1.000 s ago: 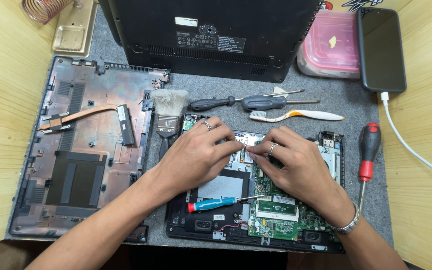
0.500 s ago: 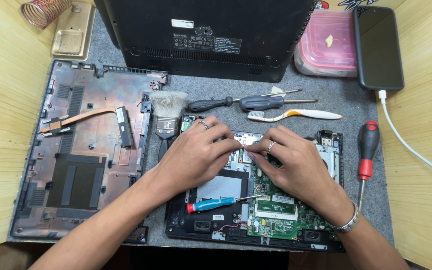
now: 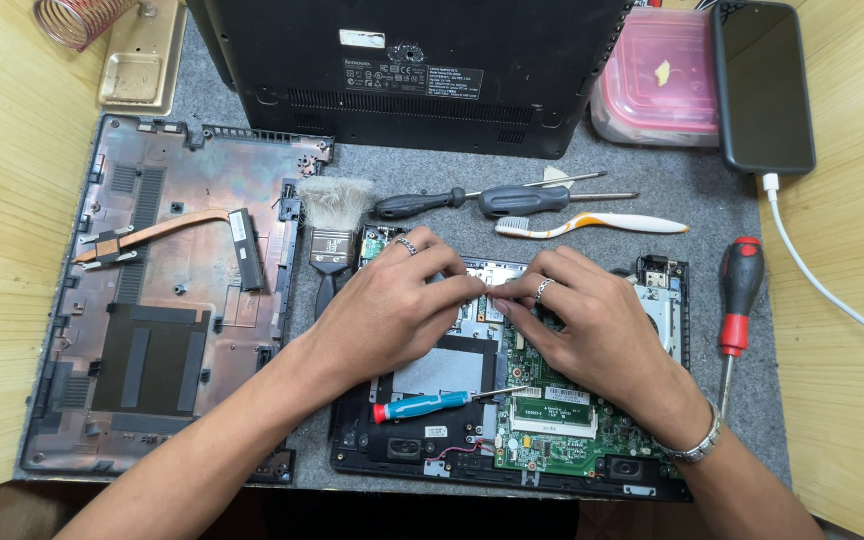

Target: Repairing a laptop by unscrewing internal components, cleaning the motherboard with brushes, and handling the heat pipe

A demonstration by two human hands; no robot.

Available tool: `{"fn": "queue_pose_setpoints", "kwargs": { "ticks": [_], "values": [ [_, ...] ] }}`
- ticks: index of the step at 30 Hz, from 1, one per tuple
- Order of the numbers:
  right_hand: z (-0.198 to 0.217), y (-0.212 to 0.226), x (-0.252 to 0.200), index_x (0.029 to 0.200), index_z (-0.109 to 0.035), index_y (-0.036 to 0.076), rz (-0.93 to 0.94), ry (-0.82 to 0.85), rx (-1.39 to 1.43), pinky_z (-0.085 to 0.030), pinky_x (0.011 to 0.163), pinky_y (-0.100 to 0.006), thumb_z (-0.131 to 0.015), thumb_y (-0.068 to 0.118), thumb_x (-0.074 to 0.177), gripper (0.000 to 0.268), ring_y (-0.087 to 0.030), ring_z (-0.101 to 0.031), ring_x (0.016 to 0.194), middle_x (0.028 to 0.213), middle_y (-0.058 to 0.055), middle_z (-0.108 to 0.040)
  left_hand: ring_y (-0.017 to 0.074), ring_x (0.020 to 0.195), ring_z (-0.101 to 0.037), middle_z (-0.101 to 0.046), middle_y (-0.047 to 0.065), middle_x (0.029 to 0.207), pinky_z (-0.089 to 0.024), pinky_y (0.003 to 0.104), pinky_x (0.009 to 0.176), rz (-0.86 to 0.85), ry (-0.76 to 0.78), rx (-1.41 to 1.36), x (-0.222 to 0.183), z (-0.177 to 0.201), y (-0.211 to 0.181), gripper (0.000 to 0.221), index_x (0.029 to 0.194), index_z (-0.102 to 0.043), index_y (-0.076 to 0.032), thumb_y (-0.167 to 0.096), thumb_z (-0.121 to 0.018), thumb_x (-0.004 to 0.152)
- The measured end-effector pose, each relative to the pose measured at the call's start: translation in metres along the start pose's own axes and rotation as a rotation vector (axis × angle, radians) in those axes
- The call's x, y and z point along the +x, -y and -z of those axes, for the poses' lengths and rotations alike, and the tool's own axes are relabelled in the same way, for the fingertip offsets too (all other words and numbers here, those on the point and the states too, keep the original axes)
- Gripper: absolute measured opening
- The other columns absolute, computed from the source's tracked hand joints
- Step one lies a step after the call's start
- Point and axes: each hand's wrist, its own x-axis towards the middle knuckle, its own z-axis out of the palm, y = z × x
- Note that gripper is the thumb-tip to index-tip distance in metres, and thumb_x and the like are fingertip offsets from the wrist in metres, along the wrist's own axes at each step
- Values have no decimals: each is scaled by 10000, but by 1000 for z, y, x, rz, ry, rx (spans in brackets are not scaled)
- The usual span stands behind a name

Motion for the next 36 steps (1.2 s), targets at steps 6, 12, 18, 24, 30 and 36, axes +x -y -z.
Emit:
{"fn": "queue_pose_setpoints", "kwargs": {
  "ticks": [6, 12, 18, 24, 30, 36],
  "values": [
    [-1, -3, -2, 889, -755, 93, 23, -5, -12, -539, 601, -360, -757, 52, 864, 48, -255, -642, 722, 758, -33, -644, 266, 980, -639, -691, 106, 920, -548, 396, 859, 7, 0, 26, 0, -2, 0, 89, 938, -765, -64, -26, -699, 892],
    [-1, -3, -2, 877, -757, 95, 23, 3, -15, -533, 587, -351, -772, 51, 850, 53, -248, -647, 727, 775, -35, -657, 295, 975, -654, -688, 111, 908, -560, 414, 838, 26, -37, -74, 1, 0, 0, 78, 920, -745, -56, -9, -688, 893],
    [-1, -3, -2, 882, -763, 96, 26, 9, -18, -533, 584, -349, -773, 48, 853, 58, -242, -646, 733, 788, -37, -663, 278, 962, -666, -700, 93, 901, -563, 399, 841, 22, -40, -68, 1, -2, 3, 77, 894, -744, -75, -18, -696, 877],
    [0, -3, -2, 878, -775, 110, -4, 61, -61, -525, 574, -333, -766, 75, 853, 44, -213, -625, 741, 785, -30, -661, 289, 953, -667, -696, 81, 922, -566, 393, 838, 34, -98, -106, 4, 11, -1, 102, 918, -726, -89, -2, -679, 893],
    [4, -2, 0, 899, -770, 97, -6, 107, -25, -532, 582, -335, -752, 82, 866, 41, -219, -619, 751, 790, -36, -652, 260, 850, -700, -719, 135, 864, -572, 341, 759, 98, 113, -15, 18, 59, -26, 134, 936, -747, -59, -11, -625, 908],
    [-4, -17, -10, 983, -733, 113, 114, 52, -32, -470, 632, -414, -708, 246, 974, 136, -249, -570, 842, 873, -34, -588, 374, 773, -646, -635, 106, 974, -495, 521, 670, -12, 605, 123, -10, 59, -60, 376, 1184, -593, -129, -456, -626, 1003]
  ]
}}
